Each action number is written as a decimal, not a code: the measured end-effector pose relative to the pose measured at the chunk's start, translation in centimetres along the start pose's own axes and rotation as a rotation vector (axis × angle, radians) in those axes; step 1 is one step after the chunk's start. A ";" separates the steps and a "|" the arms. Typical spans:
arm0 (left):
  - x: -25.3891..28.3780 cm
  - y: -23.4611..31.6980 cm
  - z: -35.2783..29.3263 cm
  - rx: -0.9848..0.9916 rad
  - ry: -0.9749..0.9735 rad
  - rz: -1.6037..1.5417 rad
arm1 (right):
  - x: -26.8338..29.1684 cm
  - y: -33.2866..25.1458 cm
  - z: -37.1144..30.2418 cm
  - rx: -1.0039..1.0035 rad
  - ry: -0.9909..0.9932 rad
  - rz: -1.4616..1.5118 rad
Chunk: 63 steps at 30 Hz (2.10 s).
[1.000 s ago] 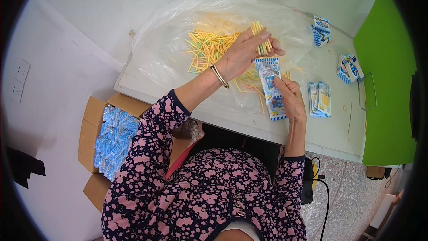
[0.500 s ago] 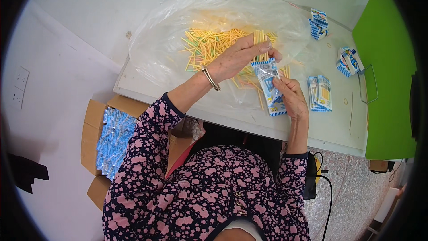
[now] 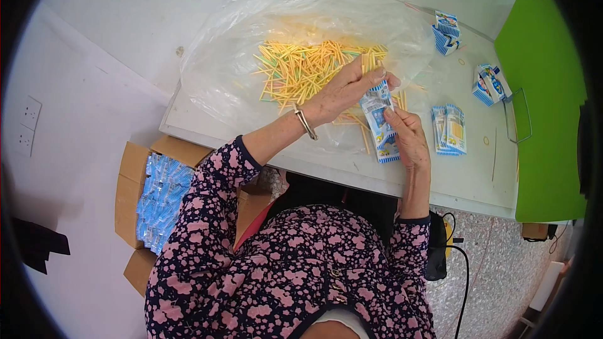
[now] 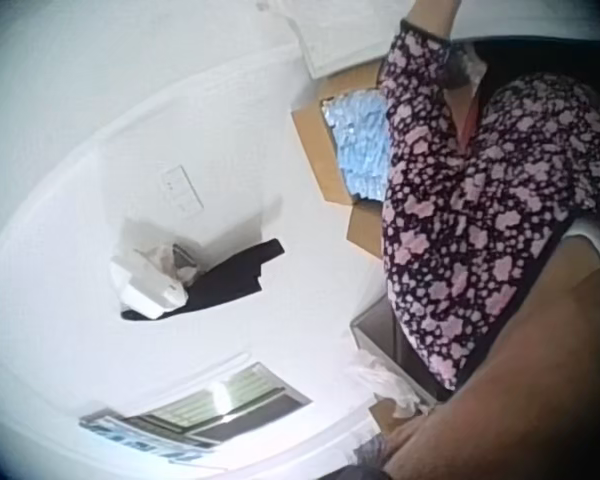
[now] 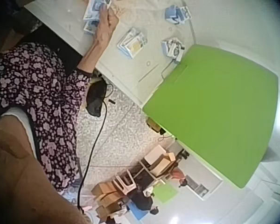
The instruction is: Packaging small yellow sticks into plastic bags at a workbench.
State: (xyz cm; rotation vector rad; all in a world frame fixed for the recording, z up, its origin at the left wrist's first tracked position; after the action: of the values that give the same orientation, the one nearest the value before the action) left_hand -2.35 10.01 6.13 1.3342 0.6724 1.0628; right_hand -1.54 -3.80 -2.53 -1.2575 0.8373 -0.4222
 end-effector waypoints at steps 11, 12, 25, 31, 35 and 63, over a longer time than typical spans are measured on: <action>0.4 -1.1 0.0 0.053 -0.062 0.065 | -0.3 -0.4 -0.3 0.017 0.010 0.055; 0.5 -1.3 0.1 0.070 -0.085 0.121 | -0.1 -0.4 -0.3 0.017 0.012 0.056; 0.8 0.3 0.4 0.088 -0.160 0.460 | 0.2 -0.5 0.1 0.056 -0.025 0.088; 0.8 0.4 0.9 -0.067 -0.089 0.301 | -0.5 -1.2 -0.1 0.034 -0.043 0.029; 0.2 0.6 1.0 -0.056 -0.155 0.407 | 0.1 0.0 0.0 -0.066 -0.041 -0.042; -2.9 -3.3 -3.4 -0.340 -0.409 1.483 | 2.4 -0.9 -1.1 0.051 0.120 0.101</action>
State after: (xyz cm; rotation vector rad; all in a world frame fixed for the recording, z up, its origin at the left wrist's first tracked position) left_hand -5.84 9.21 1.83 1.6032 -0.9787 1.8074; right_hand -0.69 -6.45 -2.56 -1.1463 0.9816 -0.4383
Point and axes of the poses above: each hand's wrist, its own z-axis towards the middle knuckle, its own x-axis out of the back of the hand, y = z × x, the point moved 5 cm from there along z, towards the middle knuckle, and after that the axes turned 10 degrees about -y, right-handed, at the moved point
